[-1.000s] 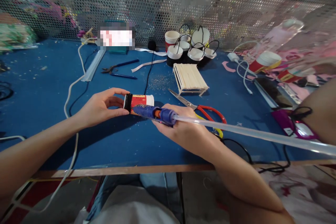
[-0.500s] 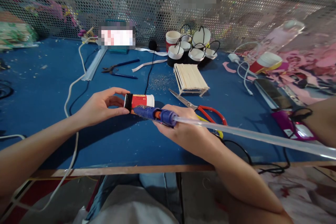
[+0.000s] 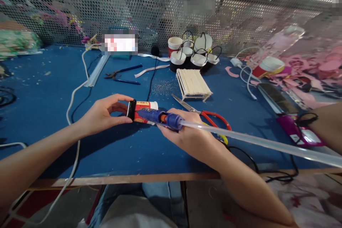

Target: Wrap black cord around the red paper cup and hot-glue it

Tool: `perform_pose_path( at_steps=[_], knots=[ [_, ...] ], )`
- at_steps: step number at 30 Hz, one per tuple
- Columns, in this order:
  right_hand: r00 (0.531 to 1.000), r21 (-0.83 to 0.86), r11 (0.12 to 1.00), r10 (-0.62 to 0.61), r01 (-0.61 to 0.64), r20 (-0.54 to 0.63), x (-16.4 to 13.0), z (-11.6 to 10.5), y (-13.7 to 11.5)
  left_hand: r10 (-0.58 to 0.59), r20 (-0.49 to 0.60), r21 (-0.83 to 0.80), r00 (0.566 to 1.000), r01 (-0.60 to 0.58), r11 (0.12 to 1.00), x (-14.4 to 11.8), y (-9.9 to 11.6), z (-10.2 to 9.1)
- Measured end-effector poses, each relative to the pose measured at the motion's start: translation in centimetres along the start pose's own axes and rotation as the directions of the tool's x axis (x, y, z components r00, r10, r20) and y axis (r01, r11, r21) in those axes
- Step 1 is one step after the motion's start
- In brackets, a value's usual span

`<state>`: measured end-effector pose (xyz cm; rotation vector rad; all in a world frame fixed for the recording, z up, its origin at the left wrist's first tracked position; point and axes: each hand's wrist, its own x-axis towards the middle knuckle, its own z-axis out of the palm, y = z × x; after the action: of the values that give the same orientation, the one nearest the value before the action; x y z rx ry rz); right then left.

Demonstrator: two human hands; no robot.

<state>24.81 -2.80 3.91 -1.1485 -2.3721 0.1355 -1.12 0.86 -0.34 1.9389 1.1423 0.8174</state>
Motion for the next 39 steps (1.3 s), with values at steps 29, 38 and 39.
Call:
perform_pose_path(
  at_steps=[29,38,39],
  knots=[
    [0.969,0.289,0.929,0.245,-0.231,-0.012,0.9,0.4,0.4,0.513,0.120,0.392,0.850,-0.515,0.762,-0.2,0.7,-0.3],
    [0.970,0.257,0.942,0.237,-0.217,-0.047,0.5,0.1,0.3,0.494,0.115,0.376,0.862,-0.499,0.781,-0.2,0.4,-0.4],
    [0.973,0.246,0.948,0.224,-0.204,-0.059,0.6,0.1,0.3,0.492,0.118,0.374,0.862,-0.498,0.783,-0.2,0.4,-0.4]
  ],
)
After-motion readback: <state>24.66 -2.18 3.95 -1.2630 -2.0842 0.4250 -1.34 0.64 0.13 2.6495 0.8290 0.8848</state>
